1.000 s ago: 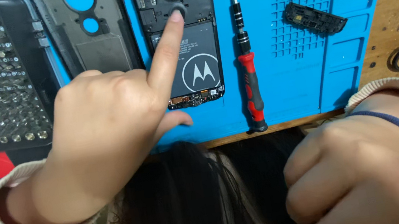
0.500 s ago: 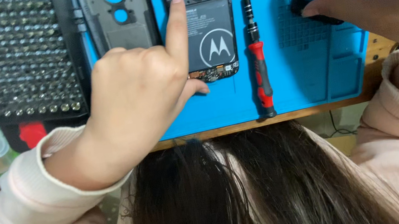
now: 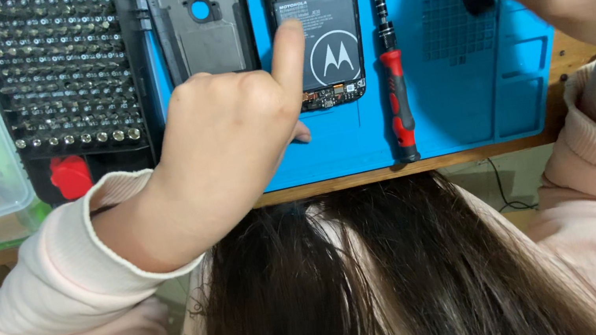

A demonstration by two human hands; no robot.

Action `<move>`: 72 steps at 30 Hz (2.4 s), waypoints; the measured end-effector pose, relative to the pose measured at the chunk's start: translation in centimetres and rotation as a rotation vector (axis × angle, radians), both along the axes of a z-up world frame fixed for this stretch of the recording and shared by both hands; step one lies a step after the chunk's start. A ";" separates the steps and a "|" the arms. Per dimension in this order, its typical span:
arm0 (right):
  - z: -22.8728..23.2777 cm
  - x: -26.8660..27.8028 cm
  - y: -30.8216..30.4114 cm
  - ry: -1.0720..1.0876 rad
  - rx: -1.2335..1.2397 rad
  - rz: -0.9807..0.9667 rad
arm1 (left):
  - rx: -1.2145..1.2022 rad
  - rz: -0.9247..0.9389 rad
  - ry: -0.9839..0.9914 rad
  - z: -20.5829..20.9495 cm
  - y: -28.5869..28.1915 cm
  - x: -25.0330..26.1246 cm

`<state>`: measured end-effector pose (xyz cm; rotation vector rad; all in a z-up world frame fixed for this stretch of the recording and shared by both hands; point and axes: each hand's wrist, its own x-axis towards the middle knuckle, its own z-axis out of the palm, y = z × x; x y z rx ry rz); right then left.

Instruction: The person uses a screwdriver to remove screws from a disassembled Motorola smartphone placed on a blue work mat. They then use a red plastic tool to remove small screws from the phone's camera module and place them into a red screw holder. The person continues to remove and organize screws from the phone's internal components.

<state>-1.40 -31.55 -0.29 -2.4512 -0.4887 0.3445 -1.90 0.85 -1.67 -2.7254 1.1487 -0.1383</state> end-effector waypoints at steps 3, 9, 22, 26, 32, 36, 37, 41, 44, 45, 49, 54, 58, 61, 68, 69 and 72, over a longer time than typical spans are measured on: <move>-0.4 0.6 -1.8 0.120 0.432 0.176 | -0.087 0.006 0.053 1.0 -0.1 0.1; 1.8 0.4 5.0 -0.074 0.787 0.328 | -0.533 -0.078 0.396 2.4 -0.2 0.0; 3.6 1.5 7.5 -0.302 0.475 0.579 | -0.651 -0.138 0.296 1.8 0.5 0.5; 2.0 1.7 6.5 -0.415 0.189 0.710 | -0.434 -0.076 0.208 0.0 0.6 -0.1; 0.8 1.2 7.1 -0.402 0.087 0.629 | -0.285 -0.132 0.171 -0.7 0.4 -0.3; -0.6 0.6 6.3 -0.386 -0.093 0.614 | -0.310 -0.202 0.058 -1.2 -0.2 -0.6; -0.6 0.7 6.4 -0.385 -0.093 0.614 | -0.310 -0.202 0.058 -1.1 -0.2 -0.6; -0.5 0.7 6.6 -0.389 -0.108 0.616 | -0.282 -0.195 -0.002 -0.8 -0.3 -0.8; -0.4 0.7 6.8 -0.387 -0.109 0.611 | -0.268 -0.186 -0.016 -0.7 -0.3 -1.0; -0.4 0.7 6.8 -0.389 -0.111 0.604 | -0.266 -0.182 -0.015 -0.7 -0.3 -1.1; -0.5 0.6 7.0 -0.373 -0.098 0.590 | -0.270 -0.173 -0.024 -0.6 -0.3 -1.2; -0.4 0.3 7.2 -0.381 -0.096 0.586 | -0.253 -0.209 0.027 -0.2 -0.4 -1.3; -0.4 0.4 6.9 -0.337 -0.101 0.618 | -0.249 -0.273 0.010 0.0 -0.5 -1.3; -0.3 0.6 6.3 -0.335 -0.113 0.692 | -0.270 -0.344 0.195 -0.2 -0.2 -1.6; 0.3 0.9 4.0 -0.038 -0.206 0.746 | -0.193 -0.528 0.361 -0.7 -0.1 -2.7; 0.2 0.9 3.6 0.024 -0.281 0.789 | -0.223 -0.534 0.313 -0.8 -0.1 -2.9; -0.9 0.2 3.5 0.028 -0.295 0.769 | -0.223 -0.538 0.378 -1.0 -0.1 -3.0</move>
